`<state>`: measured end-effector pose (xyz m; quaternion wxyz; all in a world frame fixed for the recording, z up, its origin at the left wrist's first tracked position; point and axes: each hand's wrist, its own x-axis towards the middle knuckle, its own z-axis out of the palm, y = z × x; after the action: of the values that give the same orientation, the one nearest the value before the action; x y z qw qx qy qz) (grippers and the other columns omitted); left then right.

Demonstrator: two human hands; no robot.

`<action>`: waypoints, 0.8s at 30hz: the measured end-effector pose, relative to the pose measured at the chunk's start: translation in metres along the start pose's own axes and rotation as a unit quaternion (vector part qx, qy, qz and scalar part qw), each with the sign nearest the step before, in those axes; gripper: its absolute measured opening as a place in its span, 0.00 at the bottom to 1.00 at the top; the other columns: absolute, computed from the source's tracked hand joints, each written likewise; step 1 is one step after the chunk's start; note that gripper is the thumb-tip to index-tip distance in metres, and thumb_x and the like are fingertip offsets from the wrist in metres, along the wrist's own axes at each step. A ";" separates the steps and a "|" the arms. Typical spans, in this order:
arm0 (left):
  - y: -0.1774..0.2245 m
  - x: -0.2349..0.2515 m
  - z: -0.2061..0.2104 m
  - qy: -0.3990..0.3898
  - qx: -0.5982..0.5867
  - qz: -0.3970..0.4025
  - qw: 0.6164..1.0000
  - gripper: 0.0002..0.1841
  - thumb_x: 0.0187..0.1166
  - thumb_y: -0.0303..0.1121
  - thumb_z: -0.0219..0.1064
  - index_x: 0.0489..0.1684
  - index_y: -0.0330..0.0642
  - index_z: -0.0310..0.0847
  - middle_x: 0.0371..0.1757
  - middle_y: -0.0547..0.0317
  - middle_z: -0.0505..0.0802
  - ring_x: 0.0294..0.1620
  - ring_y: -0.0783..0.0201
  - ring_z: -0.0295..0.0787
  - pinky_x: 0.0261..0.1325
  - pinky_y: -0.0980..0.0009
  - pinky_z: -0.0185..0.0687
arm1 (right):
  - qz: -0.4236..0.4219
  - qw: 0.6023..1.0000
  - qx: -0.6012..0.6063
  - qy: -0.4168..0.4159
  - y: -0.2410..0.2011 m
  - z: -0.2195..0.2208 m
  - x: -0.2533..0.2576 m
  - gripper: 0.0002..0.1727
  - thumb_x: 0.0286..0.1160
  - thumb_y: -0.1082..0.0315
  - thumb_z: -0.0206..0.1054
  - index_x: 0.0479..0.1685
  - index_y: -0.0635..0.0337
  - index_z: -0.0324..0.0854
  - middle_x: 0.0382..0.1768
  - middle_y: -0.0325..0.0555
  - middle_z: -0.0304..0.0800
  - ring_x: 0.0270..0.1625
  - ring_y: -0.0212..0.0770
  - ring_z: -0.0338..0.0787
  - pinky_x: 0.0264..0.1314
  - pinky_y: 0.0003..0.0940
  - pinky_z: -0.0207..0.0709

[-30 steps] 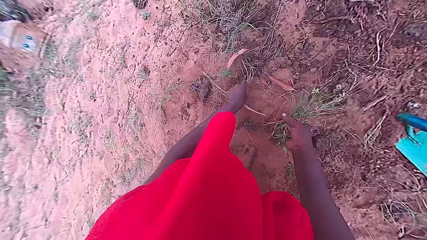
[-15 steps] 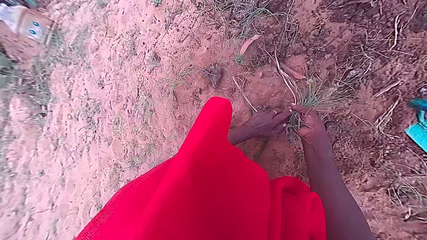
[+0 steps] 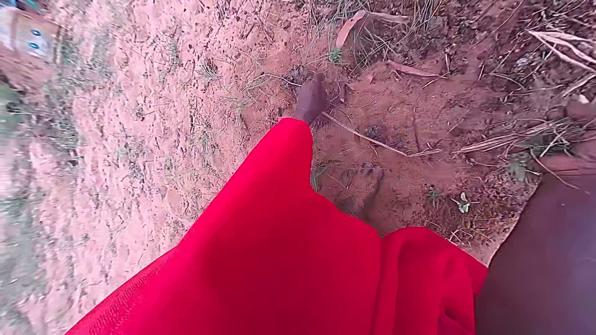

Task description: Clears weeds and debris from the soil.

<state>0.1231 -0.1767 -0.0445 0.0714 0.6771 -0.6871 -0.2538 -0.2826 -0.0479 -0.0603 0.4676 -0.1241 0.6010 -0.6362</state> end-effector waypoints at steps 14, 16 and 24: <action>-0.009 0.052 0.027 -0.026 0.008 0.127 0.991 0.19 0.92 0.39 0.53 0.52 0.34 0.88 0.48 0.41 0.94 0.55 0.46 0.92 0.65 0.45 0.80 | 0.057 0.969 -0.207 0.120 0.068 -0.007 0.009 0.47 0.67 0.59 0.79 0.87 0.56 0.57 0.73 0.43 0.79 0.69 0.34 0.83 0.71 0.37 0.80; -0.013 0.056 0.033 0.000 -0.042 0.113 0.993 0.20 0.92 0.39 0.52 0.46 0.29 0.85 0.41 0.44 0.92 0.47 0.52 0.90 0.59 0.52 0.80 | 0.071 0.970 -0.193 0.128 0.071 -0.010 0.012 0.54 0.63 0.58 0.80 0.91 0.54 0.49 0.75 0.43 0.76 0.72 0.35 0.81 0.71 0.39 0.80; -0.001 0.008 0.044 0.063 -0.019 0.023 0.998 0.22 0.93 0.39 0.50 0.52 0.27 0.84 0.46 0.37 0.93 0.55 0.43 0.91 0.64 0.45 0.79 | 0.064 0.977 -0.170 0.110 0.071 -0.013 0.010 0.50 0.64 0.61 0.79 0.89 0.52 0.53 0.72 0.40 0.79 0.69 0.34 0.83 0.69 0.38 0.82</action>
<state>0.1045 -0.1738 -0.0847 0.1328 0.6744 -0.6916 -0.2220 -0.2657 -0.0360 -0.1302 0.4102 -0.0926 0.7550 -0.5031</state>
